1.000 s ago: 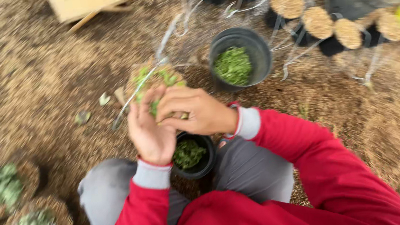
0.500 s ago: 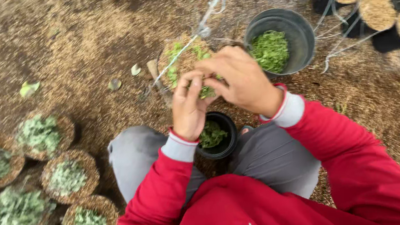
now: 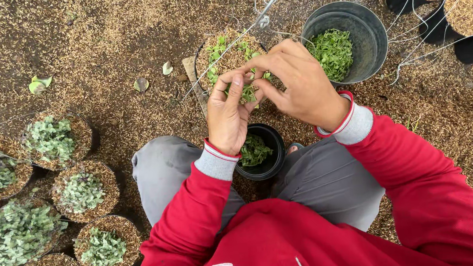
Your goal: The person sits on the ground and arranges small green plant cuttings into a circular pattern on a hanging planter filled with wood chips. They pick up cuttings from a bucket and place them one by one into the planter.
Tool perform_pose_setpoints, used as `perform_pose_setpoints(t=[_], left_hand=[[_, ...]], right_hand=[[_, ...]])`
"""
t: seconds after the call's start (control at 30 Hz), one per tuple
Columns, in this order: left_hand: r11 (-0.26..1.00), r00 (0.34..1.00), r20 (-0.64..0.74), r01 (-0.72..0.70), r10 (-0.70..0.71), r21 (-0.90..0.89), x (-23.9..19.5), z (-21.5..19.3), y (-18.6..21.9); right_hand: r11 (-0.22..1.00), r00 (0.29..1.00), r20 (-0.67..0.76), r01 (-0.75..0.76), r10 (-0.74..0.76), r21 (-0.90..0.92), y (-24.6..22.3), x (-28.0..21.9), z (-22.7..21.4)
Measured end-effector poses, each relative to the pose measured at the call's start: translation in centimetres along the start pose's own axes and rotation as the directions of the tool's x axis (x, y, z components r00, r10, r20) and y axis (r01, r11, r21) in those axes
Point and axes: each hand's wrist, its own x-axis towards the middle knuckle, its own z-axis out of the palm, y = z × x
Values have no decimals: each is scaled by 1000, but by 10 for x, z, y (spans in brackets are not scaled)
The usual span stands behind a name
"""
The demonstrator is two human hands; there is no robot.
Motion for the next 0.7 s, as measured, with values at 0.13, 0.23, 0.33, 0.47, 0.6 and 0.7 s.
perform_pose_setpoints(t=[0.13,0.23,0.33,0.47,0.6,0.7], left_hand=[[998,1000,12,-13,12,63,0,0,-1],[999,1000,3,-16,15,49,0,0,-1],[1000,1000,-16,26,-26,13,0,-2,0],[1000,1000,-16,25,-25,-6,-1,-1,3],[1000,1000,-8,20,-20,3,-1,2,4],[1000,998,-67,-19,17,-22,-1,1,5]], right_hand=[[1000,1000,-14,3,-3,-1,1,0,1],[1000,1000,-7,25,-25,-15,0,0,2],[998,999,31,28,-26,-62,0,1,3],[995,1000,-3,14,-14,-101,0,1,2],[997,997,-73,35,-40,-64,4,0,1],[1000,995,-100,6,-9,-27,9,-2,3]])
